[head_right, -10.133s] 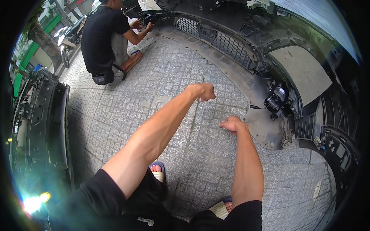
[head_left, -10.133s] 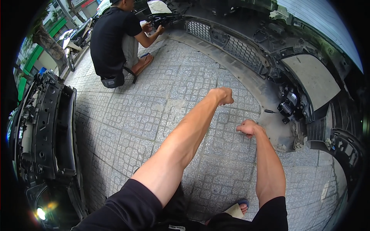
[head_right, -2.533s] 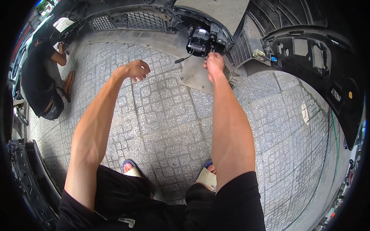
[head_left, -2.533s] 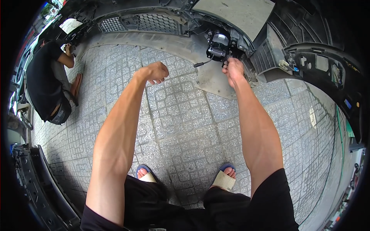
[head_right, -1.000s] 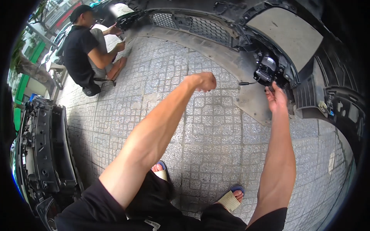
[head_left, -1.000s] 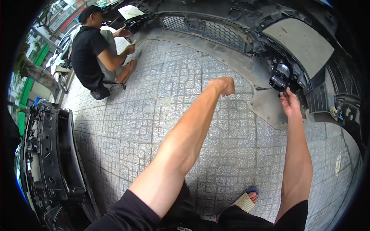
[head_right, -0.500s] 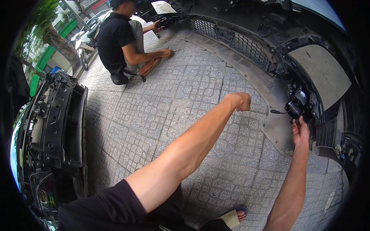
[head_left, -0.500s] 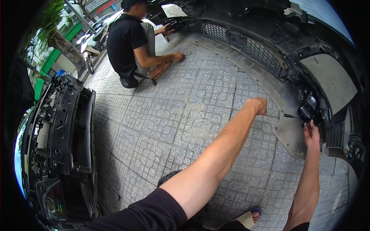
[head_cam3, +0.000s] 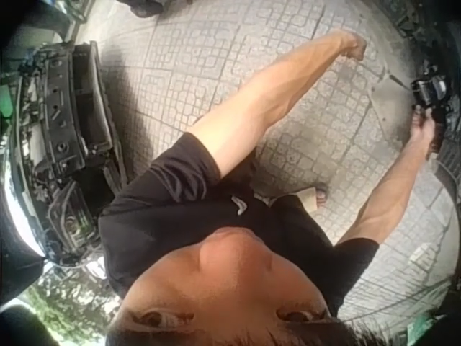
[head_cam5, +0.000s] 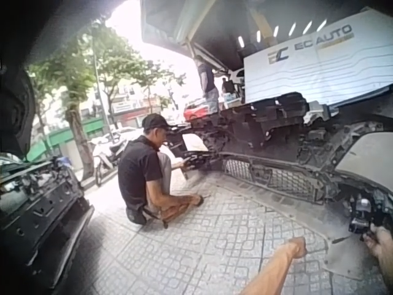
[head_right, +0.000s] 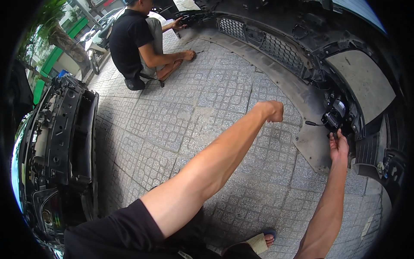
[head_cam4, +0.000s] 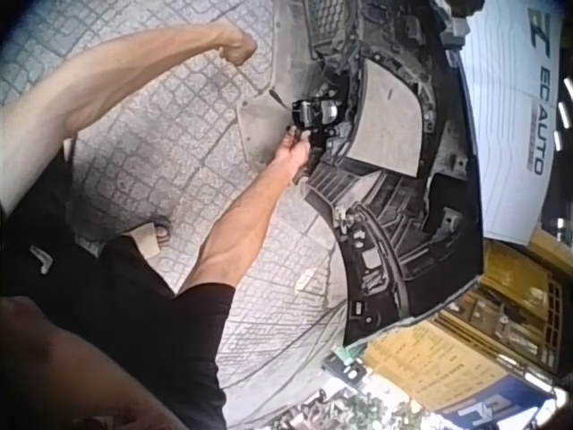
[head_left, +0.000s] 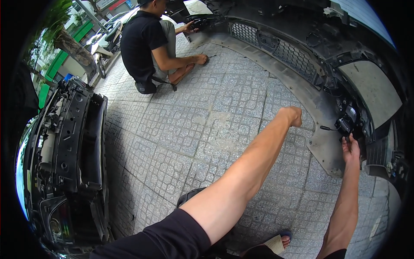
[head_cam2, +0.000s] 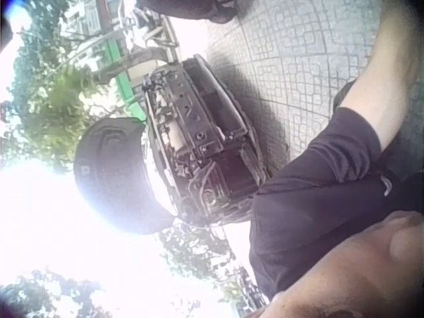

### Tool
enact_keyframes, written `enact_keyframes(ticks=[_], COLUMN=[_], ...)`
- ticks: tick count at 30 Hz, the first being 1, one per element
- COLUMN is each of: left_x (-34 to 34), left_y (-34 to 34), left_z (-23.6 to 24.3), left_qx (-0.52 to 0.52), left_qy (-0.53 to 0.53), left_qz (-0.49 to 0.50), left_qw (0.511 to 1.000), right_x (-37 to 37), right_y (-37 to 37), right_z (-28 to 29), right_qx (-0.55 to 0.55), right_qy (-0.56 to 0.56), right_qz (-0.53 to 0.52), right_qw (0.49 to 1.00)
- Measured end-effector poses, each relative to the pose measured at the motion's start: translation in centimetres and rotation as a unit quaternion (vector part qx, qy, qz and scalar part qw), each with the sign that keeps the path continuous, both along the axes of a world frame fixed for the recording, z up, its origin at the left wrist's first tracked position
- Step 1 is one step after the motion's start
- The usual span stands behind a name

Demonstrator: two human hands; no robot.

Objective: Inspecting and preparing a car bumper for repair or installation.

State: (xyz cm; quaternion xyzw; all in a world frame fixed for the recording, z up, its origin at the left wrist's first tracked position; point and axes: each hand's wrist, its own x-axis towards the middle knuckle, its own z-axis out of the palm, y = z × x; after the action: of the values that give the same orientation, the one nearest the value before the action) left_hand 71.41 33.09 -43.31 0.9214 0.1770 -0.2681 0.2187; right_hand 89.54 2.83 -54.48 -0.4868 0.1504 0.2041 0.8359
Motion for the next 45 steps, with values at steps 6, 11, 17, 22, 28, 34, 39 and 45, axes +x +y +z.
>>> enact_keyframes(ticks=[6,11,17,22,28,34,39,45], left_x=[0.1,-0.2,-0.8,-0.7,0.5,0.5,0.1,0.5], left_y=[-0.4,0.0,-0.1,-0.2,1.0,0.8,1.5,-0.8], left_z=[0.4,0.7,0.9,0.7,-1.9,-1.1,-0.7,-0.8], left_qx=[0.004,-0.001,0.01,-0.004,-0.017,-0.031,-0.02,-0.002], left_qy=[0.008,0.019,0.002,-0.004,-0.005,-0.008,0.003,-0.007], left_qz=[0.008,0.008,0.017,0.008,0.017,-0.016,-0.01,-0.015], left_qw=[1.0,1.0,1.0,1.0,1.0,0.999,1.0,1.0], right_x=[0.5,0.6,0.6,0.1,-1.9,-2.8,-3.0,-2.7], right_y=[-0.5,0.0,-0.3,-0.9,1.1,2.2,3.1,0.5], right_z=[-0.3,-0.5,-0.8,-0.1,2.2,3.8,3.7,3.5], right_qx=[-0.025,-0.023,-0.01,-0.032,-0.055,-0.132,-0.146,-0.178], right_qy=[-0.003,0.002,0.002,0.007,-0.004,-0.018,-0.032,-0.018], right_qz=[0.009,0.015,0.009,0.025,-0.02,-0.05,-0.033,-0.057], right_qw=[1.0,1.0,1.0,0.999,0.998,0.99,0.988,0.982])
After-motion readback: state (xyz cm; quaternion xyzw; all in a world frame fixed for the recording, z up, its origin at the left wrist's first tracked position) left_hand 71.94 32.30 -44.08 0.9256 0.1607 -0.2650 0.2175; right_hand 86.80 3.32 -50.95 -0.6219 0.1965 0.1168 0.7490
